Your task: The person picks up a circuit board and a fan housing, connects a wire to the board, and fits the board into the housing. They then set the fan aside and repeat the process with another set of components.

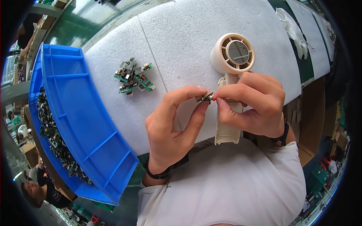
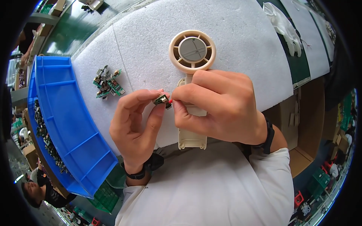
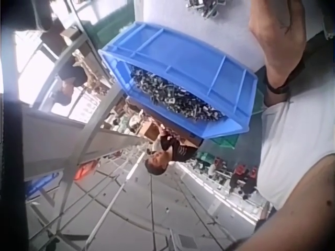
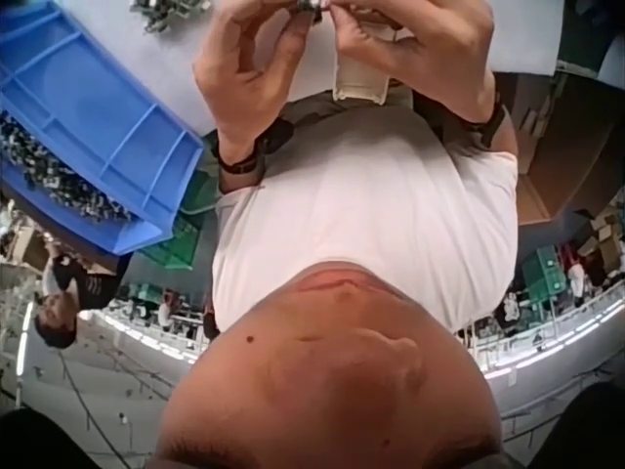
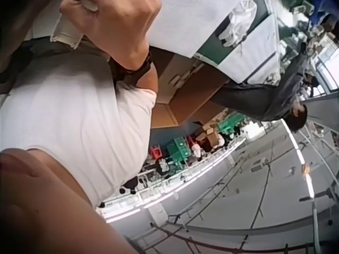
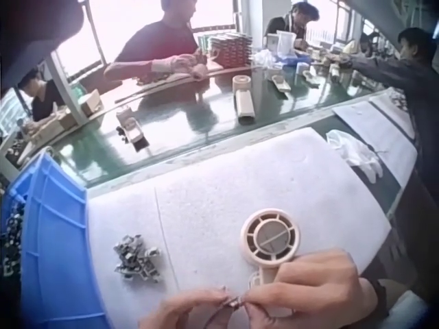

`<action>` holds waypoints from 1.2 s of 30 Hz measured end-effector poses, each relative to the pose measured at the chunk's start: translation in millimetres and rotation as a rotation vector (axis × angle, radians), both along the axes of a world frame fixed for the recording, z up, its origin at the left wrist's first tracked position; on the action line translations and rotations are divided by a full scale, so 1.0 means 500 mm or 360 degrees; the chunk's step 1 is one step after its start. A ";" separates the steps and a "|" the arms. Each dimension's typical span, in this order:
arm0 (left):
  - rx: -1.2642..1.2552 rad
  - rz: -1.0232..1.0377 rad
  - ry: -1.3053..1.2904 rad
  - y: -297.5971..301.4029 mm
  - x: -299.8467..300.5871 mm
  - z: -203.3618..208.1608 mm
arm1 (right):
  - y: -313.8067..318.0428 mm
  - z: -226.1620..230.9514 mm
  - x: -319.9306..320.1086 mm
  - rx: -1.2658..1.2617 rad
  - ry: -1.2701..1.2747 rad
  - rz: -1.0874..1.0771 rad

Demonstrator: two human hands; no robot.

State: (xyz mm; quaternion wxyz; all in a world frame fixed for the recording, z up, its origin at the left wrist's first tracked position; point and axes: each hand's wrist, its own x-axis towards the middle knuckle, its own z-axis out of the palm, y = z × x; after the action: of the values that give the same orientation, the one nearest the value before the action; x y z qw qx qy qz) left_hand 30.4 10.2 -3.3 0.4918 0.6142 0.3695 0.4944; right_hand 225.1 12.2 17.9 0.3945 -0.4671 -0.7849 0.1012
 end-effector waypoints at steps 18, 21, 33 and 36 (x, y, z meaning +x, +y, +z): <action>-0.0136 -0.0161 -0.0158 0.006 -0.015 0.000 | -0.005 0.005 0.019 -0.0210 0.0244 0.0207; -0.0161 -0.0228 -0.0241 0.008 -0.019 -0.001 | -0.009 0.017 0.023 -0.0362 0.0304 0.0265; 0.0030 -0.0285 0.0062 -0.007 -0.035 0.006 | -0.012 0.017 0.023 -0.0348 0.0246 0.0269; 0.0130 -0.0250 0.0100 -0.007 -0.032 0.001 | -0.011 0.017 0.020 -0.0296 0.0198 0.0267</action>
State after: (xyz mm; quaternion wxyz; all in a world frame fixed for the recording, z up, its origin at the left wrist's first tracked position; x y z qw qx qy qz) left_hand 14.5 6.5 -2.8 0.4918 0.6760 0.3149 0.4495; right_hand 235.0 6.5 26.2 0.3874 -0.4273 -0.7824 0.2349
